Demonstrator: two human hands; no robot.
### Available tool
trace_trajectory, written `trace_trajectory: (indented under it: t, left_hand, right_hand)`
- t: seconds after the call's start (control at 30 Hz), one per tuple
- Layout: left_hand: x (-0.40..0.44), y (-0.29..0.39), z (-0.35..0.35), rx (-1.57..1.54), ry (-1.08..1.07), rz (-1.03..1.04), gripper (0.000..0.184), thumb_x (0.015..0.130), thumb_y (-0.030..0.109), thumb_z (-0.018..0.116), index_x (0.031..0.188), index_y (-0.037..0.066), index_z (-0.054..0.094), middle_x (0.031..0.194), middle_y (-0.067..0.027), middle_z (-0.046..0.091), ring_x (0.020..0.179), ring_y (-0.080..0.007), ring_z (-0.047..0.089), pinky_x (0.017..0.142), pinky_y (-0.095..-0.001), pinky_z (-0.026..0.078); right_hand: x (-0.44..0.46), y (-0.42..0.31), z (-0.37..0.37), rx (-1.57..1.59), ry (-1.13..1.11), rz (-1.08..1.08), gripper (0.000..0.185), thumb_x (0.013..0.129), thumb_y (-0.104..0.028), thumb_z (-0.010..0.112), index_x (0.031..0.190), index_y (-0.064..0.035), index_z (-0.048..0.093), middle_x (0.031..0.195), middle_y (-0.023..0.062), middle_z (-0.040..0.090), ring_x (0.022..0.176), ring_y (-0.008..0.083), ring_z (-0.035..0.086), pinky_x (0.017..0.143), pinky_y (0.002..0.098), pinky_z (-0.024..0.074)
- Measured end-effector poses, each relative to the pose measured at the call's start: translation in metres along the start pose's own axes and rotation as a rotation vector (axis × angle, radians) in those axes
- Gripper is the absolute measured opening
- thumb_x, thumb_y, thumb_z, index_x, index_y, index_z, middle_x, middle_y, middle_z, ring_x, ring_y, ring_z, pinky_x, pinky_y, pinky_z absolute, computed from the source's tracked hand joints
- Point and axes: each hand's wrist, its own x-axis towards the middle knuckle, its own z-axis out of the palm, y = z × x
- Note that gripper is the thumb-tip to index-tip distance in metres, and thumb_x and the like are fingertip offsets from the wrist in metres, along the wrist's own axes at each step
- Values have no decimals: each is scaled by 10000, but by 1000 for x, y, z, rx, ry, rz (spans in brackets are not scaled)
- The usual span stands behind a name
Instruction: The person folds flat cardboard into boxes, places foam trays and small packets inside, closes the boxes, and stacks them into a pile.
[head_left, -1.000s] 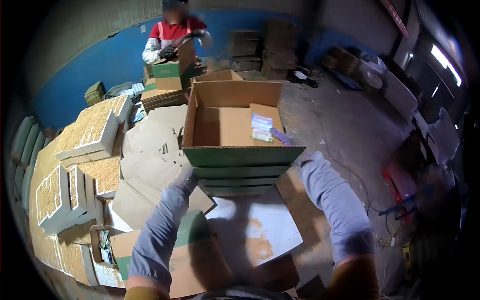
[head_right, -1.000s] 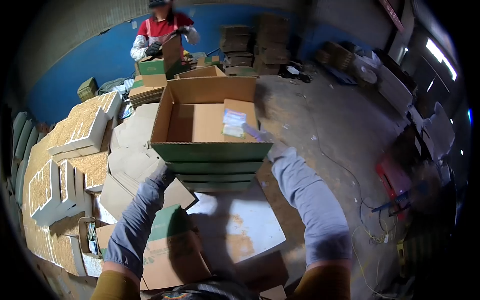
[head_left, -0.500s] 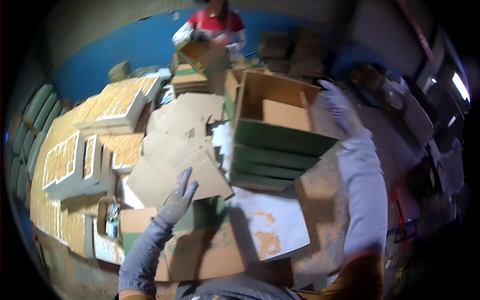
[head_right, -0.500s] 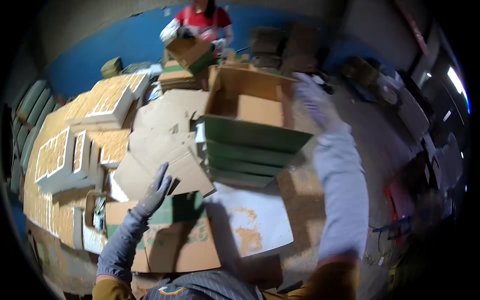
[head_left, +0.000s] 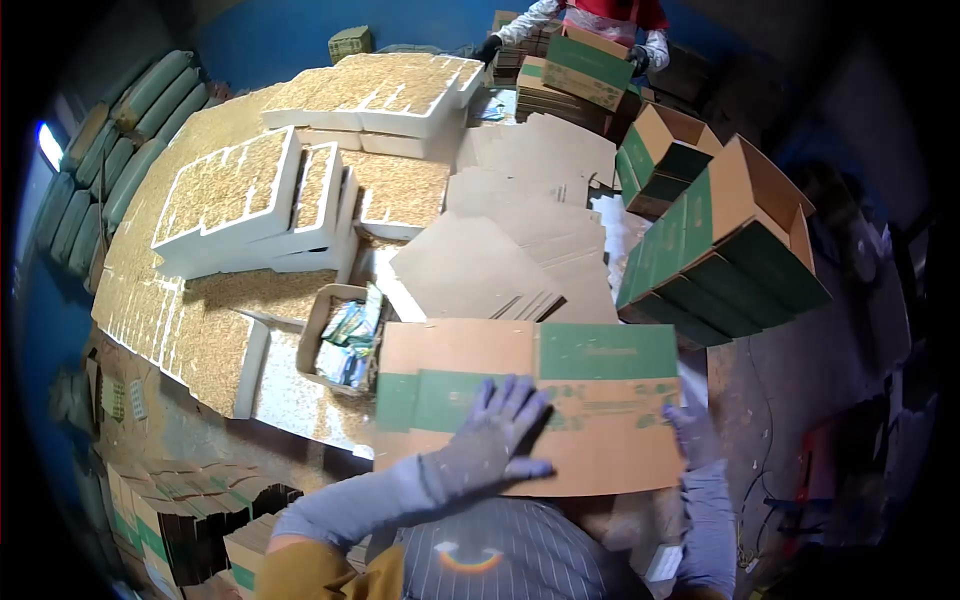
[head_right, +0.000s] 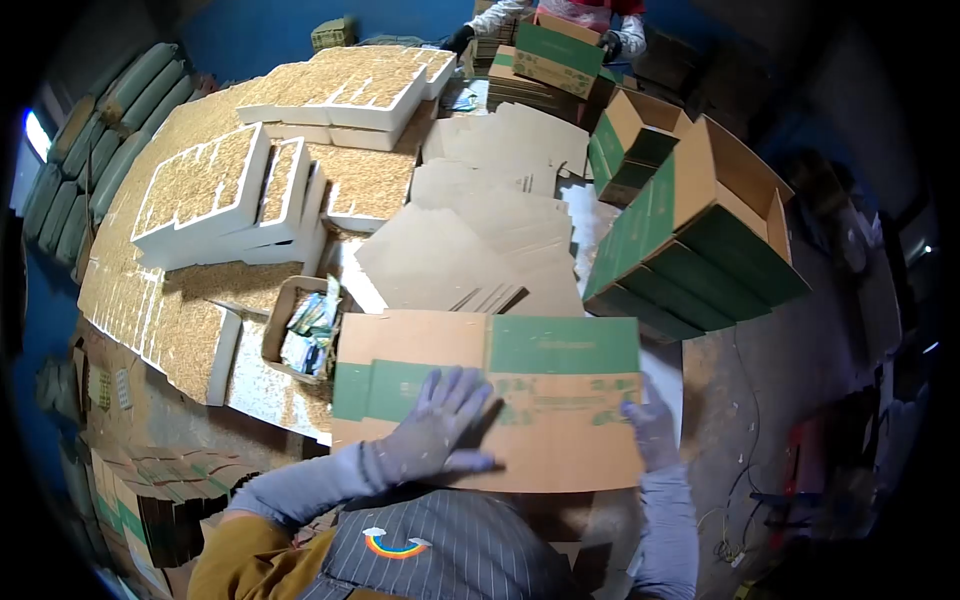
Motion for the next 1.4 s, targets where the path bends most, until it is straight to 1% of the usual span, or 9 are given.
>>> trace_trajectory:
  t: [0.2, 0.33, 0.6, 0.7, 0.9, 1.0, 1.07, 1.17, 1.4]
  left_hand:
    - [-54, 11, -106, 432, -262, 257, 653, 846, 460, 613, 1284, -8, 486, 1198, -167, 561, 1118, -297, 544, 956, -383, 443]
    - [-11, 19, -189, 214, -484, 38, 509, 900, 410, 617, 1247, 39, 584, 956, -130, 676, 857, -229, 669, 799, -340, 524]
    - [55, -40, -226, -516, -547, -206, 394, 872, 378, 700, 1098, 55, 708, 962, -215, 697, 897, -288, 682, 845, -339, 515]
    - [43, -11, -218, 148, 133, -38, 483, 889, 353, 668, 1273, 75, 582, 907, -188, 684, 855, -297, 677, 765, -375, 523]
    - [18, 52, -220, 155, 115, 412, 551, 813, 93, 732, 1335, 149, 565, 715, -101, 645, 546, -214, 643, 558, -339, 545]
    - [33, 39, -156, 584, -310, 584, 605, 840, 230, 642, 1419, 253, 467, 1117, -57, 655, 1000, -191, 630, 868, -366, 545]
    - [46, 10, -118, 864, 103, 756, 641, 847, 323, 576, 1458, 287, 385, 1373, -79, 494, 1267, -280, 442, 1032, -528, 418]
    - [39, -18, -103, 767, 544, 206, 889, 716, 520, 727, 1459, 216, 344, 1499, -105, 319, 1422, -367, 228, 1104, -690, 175]
    - [37, 2, -121, 812, 567, 60, 757, 739, 381, 769, 1389, 141, 464, 1219, -96, 520, 1053, -266, 516, 995, -465, 393]
  right_hand:
    - [-14, -81, -19, -181, -177, 303, 405, 927, -174, 561, 1282, 19, 552, 1097, 111, 668, 956, 149, 638, 864, 290, 499]
    - [-72, -182, 47, -815, 49, -680, 474, 865, -233, 628, 1265, 13, 567, 1198, 173, 620, 1105, 327, 587, 968, 383, 446]
    - [-42, -98, 93, -1435, 466, -1074, 523, 900, -495, 526, 1242, -106, 597, 1305, 134, 562, 1229, 360, 458, 1107, 592, 236]
    - [-26, -76, 85, -1083, 546, -1506, 342, 956, -468, 493, 937, -175, 671, 1067, 54, 665, 1095, 300, 550, 1113, 616, 206]
    - [-21, -174, 81, -915, -503, -1426, 178, 762, -313, 644, 673, -162, 617, 653, 14, 540, 829, 227, 587, 1014, 494, 430]
    - [-8, -134, 145, -555, -662, -1279, 312, 890, -341, 587, 797, -54, 666, 758, 98, 632, 801, 304, 609, 901, 400, 490]
    - [-19, -117, 151, -1294, -1214, -690, 232, 858, -212, 629, 989, -21, 646, 1036, 157, 627, 1037, 300, 576, 896, 420, 480]
    - [-21, -113, 104, -956, -736, -1205, 449, 837, -55, 593, 1282, -37, 540, 1376, 153, 493, 1251, 331, 481, 1072, 442, 383]
    - [-29, -101, 29, -323, -643, -252, 837, 771, -162, 701, 1497, -53, 300, 1533, 195, 288, 1426, 276, 268, 1170, 392, 220]
